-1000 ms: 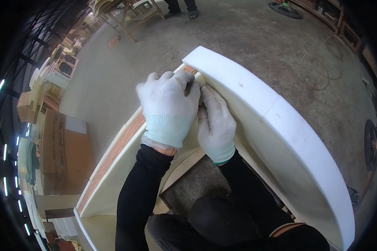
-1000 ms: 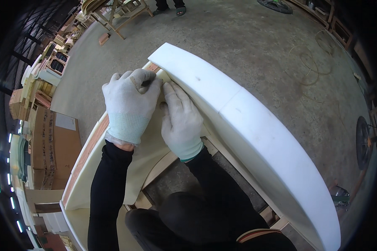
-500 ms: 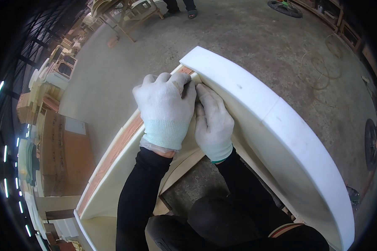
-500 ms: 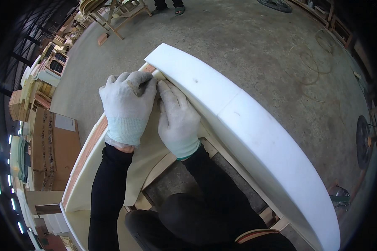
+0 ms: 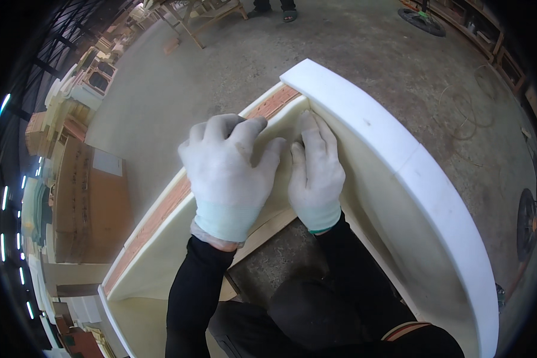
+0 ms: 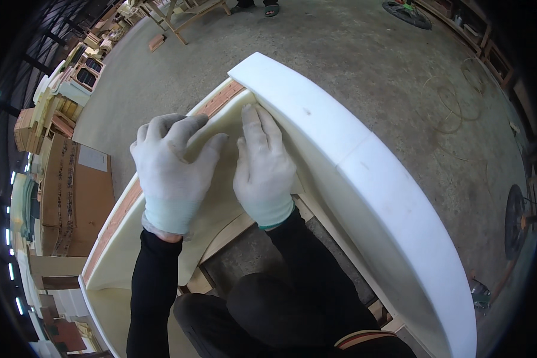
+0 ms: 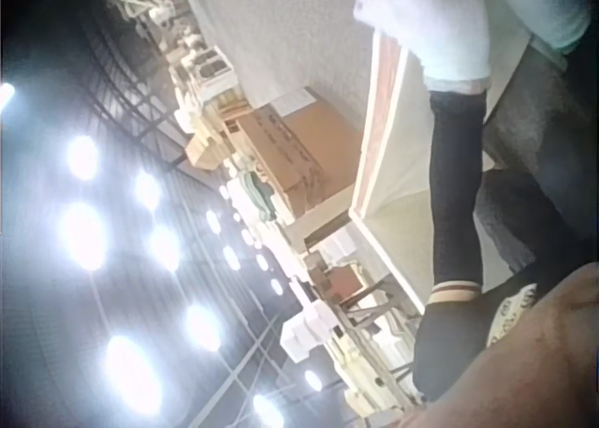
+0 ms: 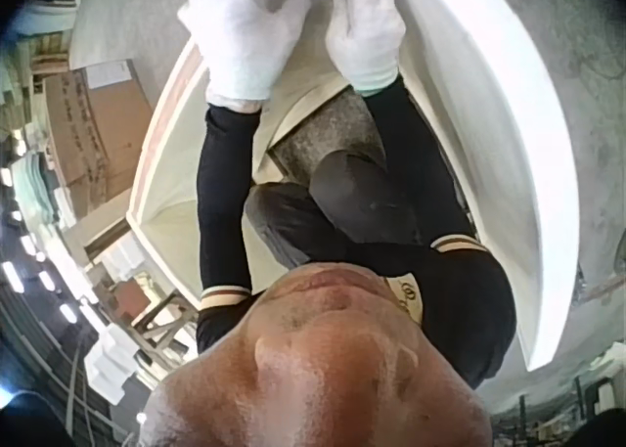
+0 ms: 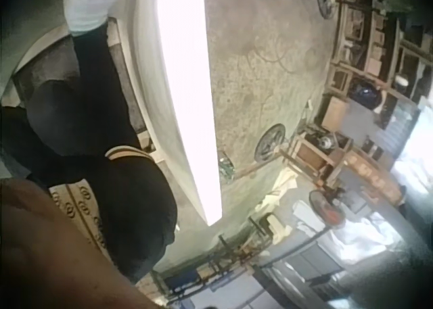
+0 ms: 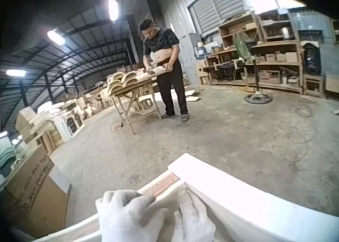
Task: Applying foam lining to the interior of a wooden furniture frame using glue and a pneumatic spray gun.
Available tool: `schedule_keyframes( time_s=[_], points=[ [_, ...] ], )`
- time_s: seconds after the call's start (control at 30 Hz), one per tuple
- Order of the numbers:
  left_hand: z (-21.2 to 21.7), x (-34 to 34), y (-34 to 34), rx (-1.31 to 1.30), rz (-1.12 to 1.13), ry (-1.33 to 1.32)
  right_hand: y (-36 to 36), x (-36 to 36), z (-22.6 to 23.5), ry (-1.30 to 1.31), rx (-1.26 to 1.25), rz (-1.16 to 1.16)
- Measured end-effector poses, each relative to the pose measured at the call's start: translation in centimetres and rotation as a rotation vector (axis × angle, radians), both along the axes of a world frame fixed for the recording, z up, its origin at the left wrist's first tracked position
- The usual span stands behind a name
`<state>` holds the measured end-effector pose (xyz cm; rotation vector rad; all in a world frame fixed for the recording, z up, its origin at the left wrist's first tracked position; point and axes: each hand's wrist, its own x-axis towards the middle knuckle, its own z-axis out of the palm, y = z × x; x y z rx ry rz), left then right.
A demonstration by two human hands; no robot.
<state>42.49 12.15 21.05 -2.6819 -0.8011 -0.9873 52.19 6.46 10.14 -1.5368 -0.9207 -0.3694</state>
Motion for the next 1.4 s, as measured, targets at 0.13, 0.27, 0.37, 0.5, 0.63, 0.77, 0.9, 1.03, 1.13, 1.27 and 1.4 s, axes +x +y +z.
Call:
schedule_keyframes(
  time_s=[0.13,0.27,0.37,0.5,0.63,0.77,0.9,1.03,1.13,1.27,1.4],
  points=[
    [-0.6,-0.5,1.3,-0.035,0.03,0.055,1.8,-0.3,0.6,-0.025,-0.076,-0.024],
    [-1.0,0.1,0.5,0.044,0.006,-0.038,1.1,-0.6,-0.7,-0.028,-0.013,0.012],
    [-1.2,-0.5,-1.1,0.031,-0.085,-0.138,-1.2,-2.3,-4.4,-0.052,-0.009,0.034],
    [-3.4,-0.9,-2.6,-0.075,-0.26,0.03,-4.1,-3.1,-8.5,0.07,-0.079,-0.048],
    [-4.9,-0.9,-2.9,-0.144,-0.247,0.145,-2.6,-1.8,-6.3,-0.008,0.053,-0.038],
    [-4.9,-0.9,-2.5,-0.138,-0.237,0.11,-0.6,-1.3,-5.0,-0.089,0.022,-0.147],
    [-5.0,-1.2,-2.4,-0.139,-0.216,0.115,0.2,-1.4,-4.6,-0.01,-0.066,-0.122],
    [-5.4,-1.8,-2.3,-0.136,-0.202,0.102,0.9,-1.0,-3.3,0.0,-0.119,-0.121],
    [-5.0,-2.1,-2.1,-0.133,-0.198,0.077,0.9,-0.9,-2.5,0.026,-0.211,-0.105],
    [-4.6,-2.7,-2.3,-0.129,-0.193,0.082,-0.5,-0.9,-1.9,0.034,-0.101,-0.031],
    [-4.7,-3.5,-2.6,-0.156,-0.202,0.072,-0.4,-0.8,-1.1,0.022,-0.008,-0.029]
  ],
)
